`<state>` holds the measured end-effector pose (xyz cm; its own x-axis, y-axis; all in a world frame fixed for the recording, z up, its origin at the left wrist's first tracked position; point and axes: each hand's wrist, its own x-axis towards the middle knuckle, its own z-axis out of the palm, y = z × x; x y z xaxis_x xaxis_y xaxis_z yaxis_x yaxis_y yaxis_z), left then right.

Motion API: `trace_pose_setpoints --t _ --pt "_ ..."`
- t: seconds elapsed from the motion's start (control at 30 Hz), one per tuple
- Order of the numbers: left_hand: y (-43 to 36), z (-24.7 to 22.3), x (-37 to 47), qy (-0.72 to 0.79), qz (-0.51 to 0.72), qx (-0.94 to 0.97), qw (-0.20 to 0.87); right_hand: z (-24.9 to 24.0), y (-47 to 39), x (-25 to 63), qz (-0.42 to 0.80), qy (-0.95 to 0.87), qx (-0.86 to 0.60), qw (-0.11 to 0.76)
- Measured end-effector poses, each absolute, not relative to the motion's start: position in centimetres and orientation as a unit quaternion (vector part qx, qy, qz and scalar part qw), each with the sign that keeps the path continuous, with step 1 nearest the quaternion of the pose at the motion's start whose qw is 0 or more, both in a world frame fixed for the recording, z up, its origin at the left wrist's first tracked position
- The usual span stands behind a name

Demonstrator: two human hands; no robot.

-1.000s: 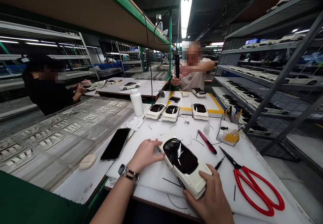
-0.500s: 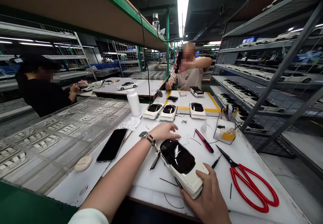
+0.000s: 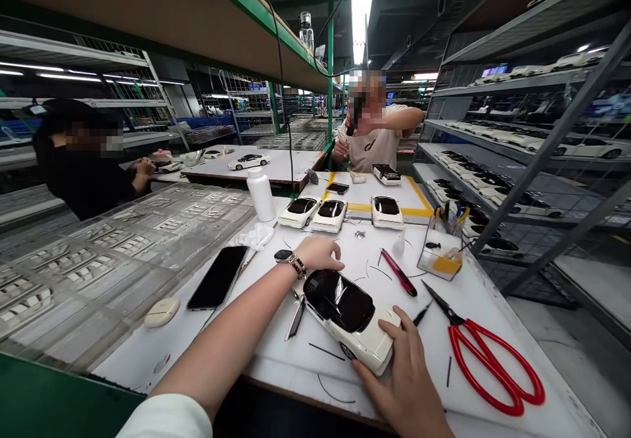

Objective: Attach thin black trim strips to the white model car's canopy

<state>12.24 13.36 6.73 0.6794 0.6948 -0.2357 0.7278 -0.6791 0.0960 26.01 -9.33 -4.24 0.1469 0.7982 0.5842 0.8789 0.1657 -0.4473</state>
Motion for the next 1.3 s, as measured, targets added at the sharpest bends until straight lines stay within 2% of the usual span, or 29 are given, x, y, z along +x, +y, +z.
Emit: trace_pose_setpoints --t 0.3,0.53,0.67,0.8,1.07,1.2,1.3 --pt "13.4 5.8 10.7 0.442 -0.033 0.887 0.130 -4.0 -9.4 26.1 -0.004 -0.661 -0.651 0.374" --pt "12.8 5.4 7.6 0.441 0.071 0.860 0.247 -4.3 -9.3 26.0 -0.009 -0.662 -0.665 0.347" --pt "10.5 5.0 4.3 0.399 0.103 0.857 0.311 -4.0 -8.0 27.0 -0.069 -0.663 -0.669 0.329" --pt "8.3 4.0 1.7 0.366 0.110 0.862 0.334 -2.3 -6.7 30.8 -0.144 -0.716 -0.642 0.233" --pt "6.5 1.8 -0.1 0.371 0.148 0.864 0.308 0.3 -7.4 38.5 -0.133 -0.818 -0.552 0.092" --pt "6.0 1.2 -0.1 0.403 0.182 0.847 0.294 0.1 -7.4 38.0 -0.121 -0.843 -0.519 0.074" --pt "5.2 0.8 0.4 0.432 0.212 0.836 0.265 0.9 -7.4 37.5 -0.095 -0.854 -0.504 0.092"
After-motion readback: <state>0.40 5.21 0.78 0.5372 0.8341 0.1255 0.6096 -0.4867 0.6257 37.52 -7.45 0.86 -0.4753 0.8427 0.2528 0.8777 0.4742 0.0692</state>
